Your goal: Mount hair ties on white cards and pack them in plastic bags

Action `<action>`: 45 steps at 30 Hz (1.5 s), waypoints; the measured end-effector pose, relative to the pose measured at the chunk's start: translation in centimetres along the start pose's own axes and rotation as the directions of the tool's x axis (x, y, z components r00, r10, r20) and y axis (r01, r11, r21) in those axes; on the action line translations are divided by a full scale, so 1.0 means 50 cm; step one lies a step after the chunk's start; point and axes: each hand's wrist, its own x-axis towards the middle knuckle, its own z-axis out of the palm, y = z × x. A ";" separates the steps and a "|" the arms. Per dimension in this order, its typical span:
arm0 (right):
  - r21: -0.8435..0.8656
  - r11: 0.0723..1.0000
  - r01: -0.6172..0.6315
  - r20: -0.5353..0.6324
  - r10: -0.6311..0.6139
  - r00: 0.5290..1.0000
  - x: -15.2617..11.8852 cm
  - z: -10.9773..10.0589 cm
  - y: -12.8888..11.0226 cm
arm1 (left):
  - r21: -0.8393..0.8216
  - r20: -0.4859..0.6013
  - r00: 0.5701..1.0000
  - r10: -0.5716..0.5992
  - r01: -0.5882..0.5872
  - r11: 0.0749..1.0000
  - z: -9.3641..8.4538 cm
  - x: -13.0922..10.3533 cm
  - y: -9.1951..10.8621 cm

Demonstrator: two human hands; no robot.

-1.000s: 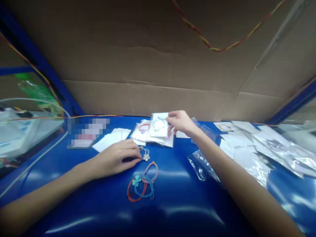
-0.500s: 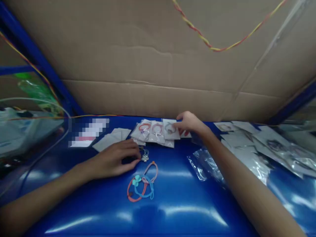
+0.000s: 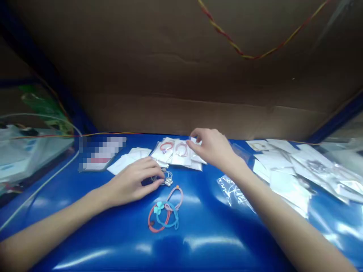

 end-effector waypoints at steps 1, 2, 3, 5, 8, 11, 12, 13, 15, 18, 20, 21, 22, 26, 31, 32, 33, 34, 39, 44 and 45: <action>-0.012 0.999 0.043 -0.030 -0.043 0.999 -0.019 0.011 -0.014 | 0.017 -0.012 1.000 -0.015 0.015 1.000 0.000 0.000 0.001; -0.019 0.994 0.103 -0.058 -0.104 0.993 -0.039 0.024 -0.026 | 0.034 -0.029 0.999 -0.026 0.027 0.999 0.001 -0.001 0.001; -0.020 0.986 0.163 -0.092 -0.164 0.982 -0.058 0.040 -0.033 | 0.048 -0.047 0.998 -0.031 0.033 0.998 0.002 -0.002 0.002; -0.040 0.960 0.279 -0.097 -0.281 0.955 -0.090 0.071 -0.037 | 0.070 -0.086 0.996 -0.029 0.035 0.997 0.005 -0.003 0.004; -0.093 0.922 0.375 -0.030 -0.379 0.925 -0.115 0.100 -0.020 | 0.126 -0.124 0.991 -0.051 0.066 0.990 0.010 -0.004 0.004; -0.127 0.920 0.371 0.007 -0.373 0.928 -0.116 0.106 0.001 | 0.187 -0.127 0.985 -0.119 0.142 0.972 0.014 -0.006 0.001; -0.132 0.922 0.364 0.011 -0.365 0.931 -0.114 0.106 0.006 | 0.199 -0.119 0.984 -0.136 0.158 0.967 0.015 -0.007 0.000; -0.133 0.925 0.357 0.016 -0.358 0.933 -0.113 0.106 0.009 | 0.208 -0.113 0.982 -0.148 0.169 0.963 0.016 -0.008 -0.002; -0.128 0.930 0.345 0.032 -0.344 0.939 -0.113 0.109 0.010 | 0.220 -0.090 0.981 -0.174 0.190 0.957 0.019 -0.010 -0.005; -0.121 0.927 0.354 0.067 -0.349 0.935 -0.119 0.118 0.005 | 0.225 -0.050 0.978 -0.204 0.210 0.952 0.023 -0.012 -0.004; -0.114 0.927 0.356 0.090 -0.348 0.933 -0.124 0.124 0.001 | 0.223 -0.025 0.977 -0.213 0.213 0.951 0.027 -0.013 -0.001; -0.111 0.928 0.356 0.104 -0.345 0.933 -0.126 0.126 -0.002 | 0.222 -0.014 0.977 -0.211 0.209 0.953 0.028 -0.014 0.000; -0.108 0.929 0.353 0.121 -0.340 0.933 -0.127 0.128 -0.003 | 0.221 -0.004 0.978 -0.208 0.204 0.954 0.030 -0.014 0.000; -0.112 0.935 0.337 0.185 -0.313 0.931 -0.129 0.129 -0.005 | 0.208 0.020 0.979 -0.205 0.197 0.958 0.033 -0.014 -0.001; -0.100 0.937 0.335 0.177 -0.314 0.933 -0.129 0.130 0.000 | 0.196 -0.001 0.984 -0.178 0.175 0.965 0.029 -0.011 -0.002; -0.099 0.937 0.334 0.175 -0.314 0.933 -0.130 0.130 0.000 | 0.194 -0.008 0.986 -0.166 0.164 0.967 0.028 -0.011 -0.001; -0.099 0.938 0.334 0.172 -0.314 0.934 -0.130 0.130 0.001 | 0.192 -0.014 0.988 -0.153 0.153 0.970 0.027 -0.010 -0.001; -0.099 0.938 0.333 0.169 -0.314 0.934 -0.130 0.129 0.001 | 0.190 -0.019 0.990 -0.140 0.141 0.972 0.027 -0.010 -0.001; -0.091 0.942 0.322 0.177 -0.303 0.936 -0.129 0.127 0.003 | 0.170 -0.024 0.992 -0.126 0.128 0.977 0.028 -0.011 -0.002; -0.074 0.940 0.333 0.139 -0.321 0.937 -0.129 0.128 0.004 | 0.142 -0.031 0.987 -0.156 0.159 0.977 0.033 -0.012 0.001; -0.065 0.934 0.350 0.117 -0.341 0.933 -0.129 0.127 0.002 | 0.142 -0.030 0.988 -0.154 0.157 0.977 0.034 -0.012 0.002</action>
